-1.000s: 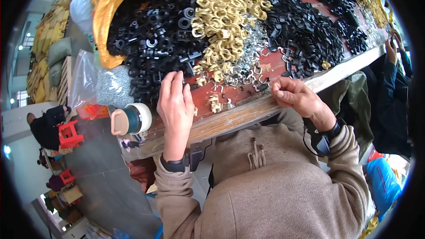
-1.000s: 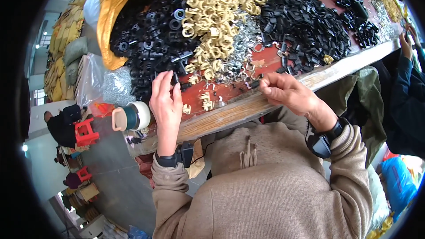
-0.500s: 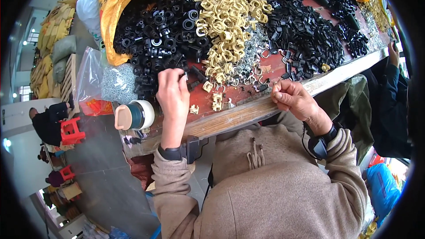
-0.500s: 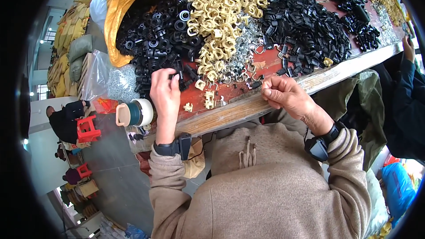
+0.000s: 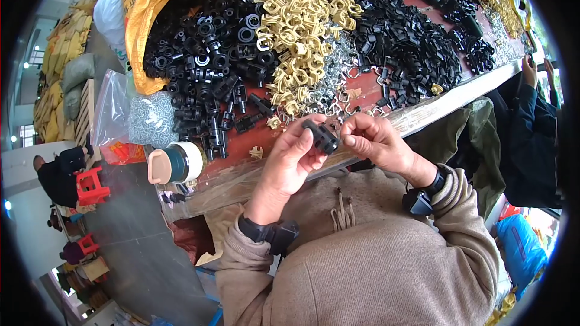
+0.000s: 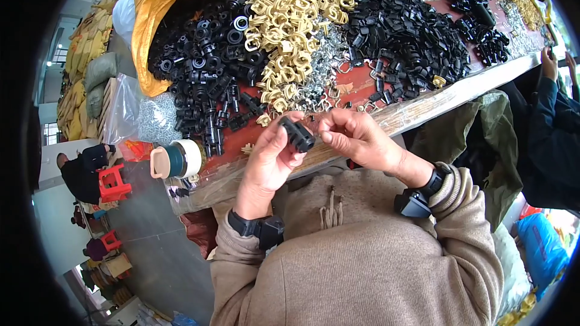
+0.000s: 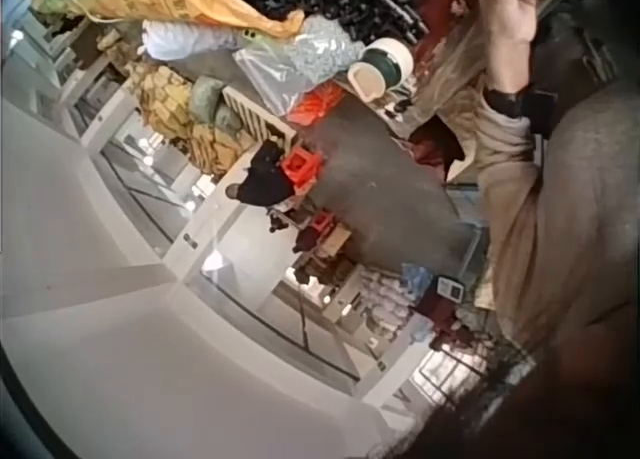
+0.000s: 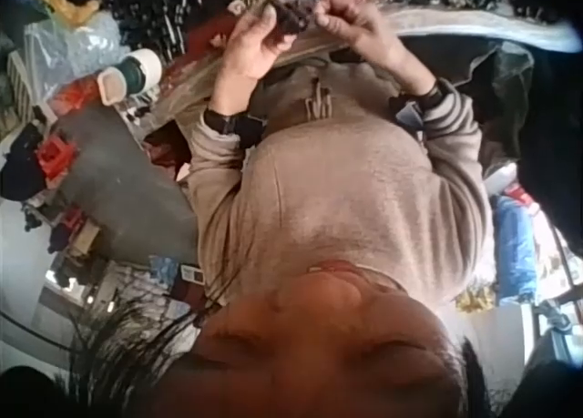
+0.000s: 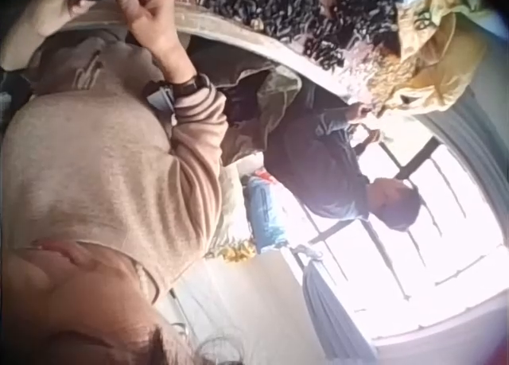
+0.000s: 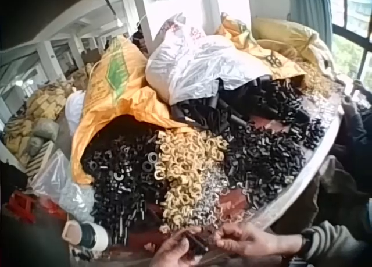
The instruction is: Assembling small black plastic housings with metallic components.
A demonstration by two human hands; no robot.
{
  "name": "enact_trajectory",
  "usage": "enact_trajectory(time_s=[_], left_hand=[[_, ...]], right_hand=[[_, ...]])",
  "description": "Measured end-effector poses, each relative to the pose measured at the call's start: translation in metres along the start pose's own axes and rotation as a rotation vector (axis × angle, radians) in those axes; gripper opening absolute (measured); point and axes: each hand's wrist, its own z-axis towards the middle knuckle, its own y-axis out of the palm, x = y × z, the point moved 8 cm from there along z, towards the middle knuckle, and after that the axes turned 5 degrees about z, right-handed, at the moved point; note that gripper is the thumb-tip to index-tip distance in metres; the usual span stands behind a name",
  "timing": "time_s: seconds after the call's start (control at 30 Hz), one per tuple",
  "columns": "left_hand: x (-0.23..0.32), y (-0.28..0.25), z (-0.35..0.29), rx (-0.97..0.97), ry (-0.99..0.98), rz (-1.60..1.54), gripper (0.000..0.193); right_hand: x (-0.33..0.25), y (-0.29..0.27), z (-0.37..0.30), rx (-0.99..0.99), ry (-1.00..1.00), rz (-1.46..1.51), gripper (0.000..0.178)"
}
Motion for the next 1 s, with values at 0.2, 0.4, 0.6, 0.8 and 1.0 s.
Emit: enact_trajectory(time_s=[0.2, 0.4, 0.6, 0.8, 1.0], left_hand=[[-0.015, -0.010, 0.006, 0.094, -0.089, -0.002, 0.035], [-0.018, -0.003, 0.005, 0.092, -0.183, 0.347, 0.040], [-0.003, -0.009, -0.003, 0.226, 0.125, 0.300, 0.035], [0.007, 0.000, -0.011, 0.223, 0.342, 0.664, 0.014], [0.016, 0.002, -0.013, 0.258, 0.521, 0.908, 0.009]], right_hand=[[0.003, 0.004, 0.004, -0.006, -0.037, -0.119, 0.014], [0.003, 0.005, 0.003, -0.019, -0.119, -0.395, 0.011], [0.010, 0.003, 0.005, 0.008, -0.053, -0.006, 0.009], [0.023, 0.006, 0.007, 0.011, -0.095, 0.103, 0.015], [0.032, 0.007, 0.011, 0.036, -0.059, 0.208, 0.016]])
